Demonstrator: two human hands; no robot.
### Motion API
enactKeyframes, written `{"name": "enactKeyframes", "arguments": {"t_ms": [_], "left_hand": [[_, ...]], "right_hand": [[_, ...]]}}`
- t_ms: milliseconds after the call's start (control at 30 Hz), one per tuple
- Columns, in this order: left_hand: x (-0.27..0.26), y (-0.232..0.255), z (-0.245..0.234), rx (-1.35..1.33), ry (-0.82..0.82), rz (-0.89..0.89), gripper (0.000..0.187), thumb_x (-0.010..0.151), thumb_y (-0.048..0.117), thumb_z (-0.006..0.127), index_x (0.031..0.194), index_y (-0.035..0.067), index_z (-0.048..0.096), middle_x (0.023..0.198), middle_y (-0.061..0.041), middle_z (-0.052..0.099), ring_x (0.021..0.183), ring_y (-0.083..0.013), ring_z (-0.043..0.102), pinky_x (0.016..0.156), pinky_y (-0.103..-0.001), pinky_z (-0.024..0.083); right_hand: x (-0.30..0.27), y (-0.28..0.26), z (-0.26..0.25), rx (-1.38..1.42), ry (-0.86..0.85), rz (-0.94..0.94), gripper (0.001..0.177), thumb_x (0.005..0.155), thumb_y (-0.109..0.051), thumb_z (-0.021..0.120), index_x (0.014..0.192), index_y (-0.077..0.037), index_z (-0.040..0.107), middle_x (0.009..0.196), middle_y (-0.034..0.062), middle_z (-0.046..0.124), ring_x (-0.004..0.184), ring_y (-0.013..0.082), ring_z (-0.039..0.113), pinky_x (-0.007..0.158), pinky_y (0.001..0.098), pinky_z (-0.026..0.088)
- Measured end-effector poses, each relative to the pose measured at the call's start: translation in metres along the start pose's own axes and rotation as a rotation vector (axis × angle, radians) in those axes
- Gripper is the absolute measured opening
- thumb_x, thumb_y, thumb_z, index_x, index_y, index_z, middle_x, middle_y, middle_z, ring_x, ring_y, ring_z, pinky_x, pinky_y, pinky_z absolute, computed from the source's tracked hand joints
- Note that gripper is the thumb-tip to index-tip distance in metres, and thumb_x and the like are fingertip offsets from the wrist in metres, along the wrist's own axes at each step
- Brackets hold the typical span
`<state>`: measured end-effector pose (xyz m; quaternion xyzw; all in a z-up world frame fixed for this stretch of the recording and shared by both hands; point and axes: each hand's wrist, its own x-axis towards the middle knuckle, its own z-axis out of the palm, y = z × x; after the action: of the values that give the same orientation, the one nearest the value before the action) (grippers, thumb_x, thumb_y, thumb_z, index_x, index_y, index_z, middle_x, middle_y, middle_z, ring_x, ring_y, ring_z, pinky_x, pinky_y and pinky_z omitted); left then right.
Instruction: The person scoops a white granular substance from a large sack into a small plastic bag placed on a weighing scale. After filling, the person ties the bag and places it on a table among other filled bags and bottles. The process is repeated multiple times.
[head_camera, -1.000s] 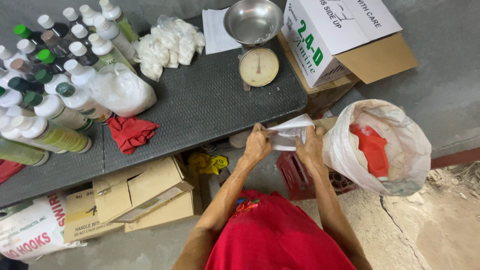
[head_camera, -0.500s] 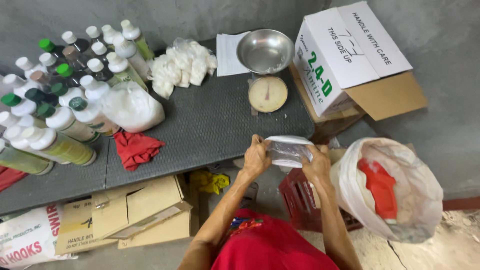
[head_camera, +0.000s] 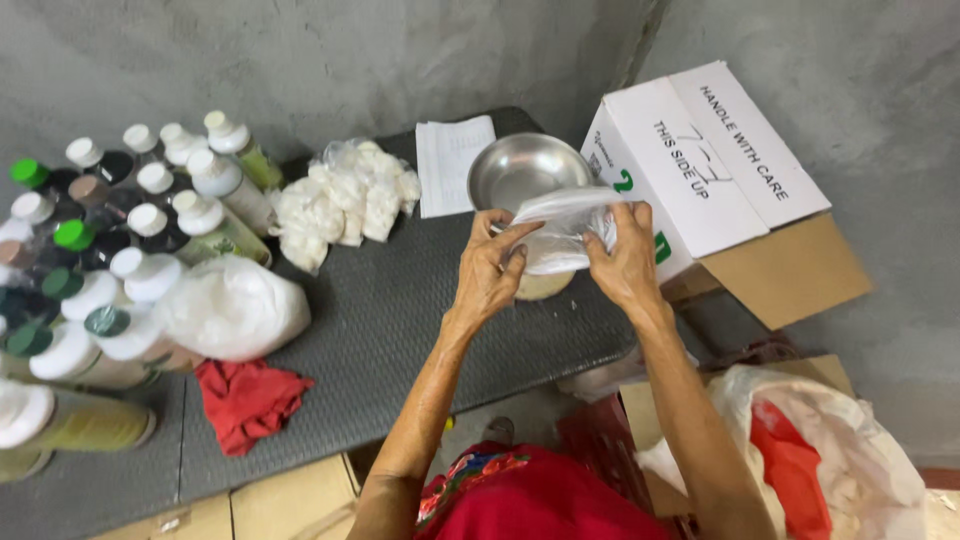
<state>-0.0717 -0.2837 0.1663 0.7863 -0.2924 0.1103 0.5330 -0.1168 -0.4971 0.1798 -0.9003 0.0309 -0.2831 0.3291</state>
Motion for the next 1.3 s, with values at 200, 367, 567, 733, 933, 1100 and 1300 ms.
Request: {"name": "enactKeyframes", "arguments": {"t_ms": [200,367,567,733,933,1100,1300], "left_hand": [[0.057,-0.046,-0.004,0.108,0.093,-0.015,0.041,0.09,-0.001,0.066,0.128,0.013,0.071,0.126,-0.019,0.054,0.088,-0.0247,0.069,0.072,-0.035,0.061],[0.091,-0.097,0.013,0.421,0.028,-0.009,0.053,0.083,-0.008,0.06,0.133,0.007,0.07,0.123,-0.017,0.057,0.09,-0.027,0.067,0.077,-0.041,0.058],[0.106,-0.123,0.031,0.64,-0.211,-0.049,0.027,0.081,0.013,0.072,0.107,0.009,0.076,0.123,-0.018,0.058,0.113,-0.0337,0.058,0.091,-0.061,0.046],[0.109,-0.123,0.018,0.555,-0.084,0.033,0.027,0.079,0.016,0.075,0.106,0.015,0.08,0.137,-0.02,0.058,0.126,-0.0368,0.053,0.102,-0.066,0.037],[0.119,-0.095,0.001,0.316,0.064,0.114,0.014,0.092,0.022,0.079,0.093,0.009,0.076,0.137,-0.016,0.064,0.132,-0.0356,0.055,0.114,-0.053,0.035],[0.118,-0.057,0.043,0.018,0.177,0.165,0.026,0.1,0.028,0.079,0.094,0.006,0.067,0.132,-0.014,0.062,0.131,-0.0333,0.053,0.114,-0.05,0.041],[0.081,-0.001,0.134,-0.261,0.024,0.331,0.026,0.105,0.025,0.07,0.123,0.006,0.067,0.135,-0.013,0.059,0.135,-0.0301,0.052,0.119,-0.051,0.044]], "right_hand": [[0.068,0.011,0.043,-0.029,-0.121,0.061,0.06,0.082,-0.002,0.073,0.137,0.003,0.051,0.125,0.025,0.046,0.116,0.0431,0.056,0.101,0.0463,0.049],[0.102,0.033,0.09,-0.159,-0.242,0.169,0.058,0.082,-0.004,0.074,0.136,0.002,0.053,0.128,0.026,0.045,0.118,0.0436,0.056,0.105,0.0454,0.05],[0.113,0.054,0.113,-0.266,-0.439,0.158,0.056,0.08,-0.011,0.08,0.133,-0.004,0.063,0.136,0.0305,0.038,0.123,0.0457,0.048,0.105,0.0474,0.045],[0.092,0.041,0.096,-0.264,-0.308,0.147,0.038,0.087,-0.013,0.076,0.125,-0.013,0.072,0.136,0.0227,0.047,0.126,0.0377,0.05,0.107,0.0492,0.046],[0.058,0.016,0.055,0.06,-0.1,0.163,0.03,0.088,-0.01,0.076,0.117,-0.01,0.072,0.139,0.0165,0.047,0.124,0.0327,0.052,0.109,0.0451,0.046],[-0.001,0.03,-0.018,0.021,0.078,0.103,0.025,0.091,-0.008,0.076,0.116,-0.006,0.069,0.135,0.0131,0.051,0.125,0.0279,0.056,0.107,0.0411,0.051],[-0.153,0.072,-0.15,-0.185,0.223,0.517,0.025,0.095,-0.013,0.07,0.119,-0.007,0.071,0.12,0.0124,0.07,0.1,0.0264,0.071,0.077,0.0344,0.06]]}}
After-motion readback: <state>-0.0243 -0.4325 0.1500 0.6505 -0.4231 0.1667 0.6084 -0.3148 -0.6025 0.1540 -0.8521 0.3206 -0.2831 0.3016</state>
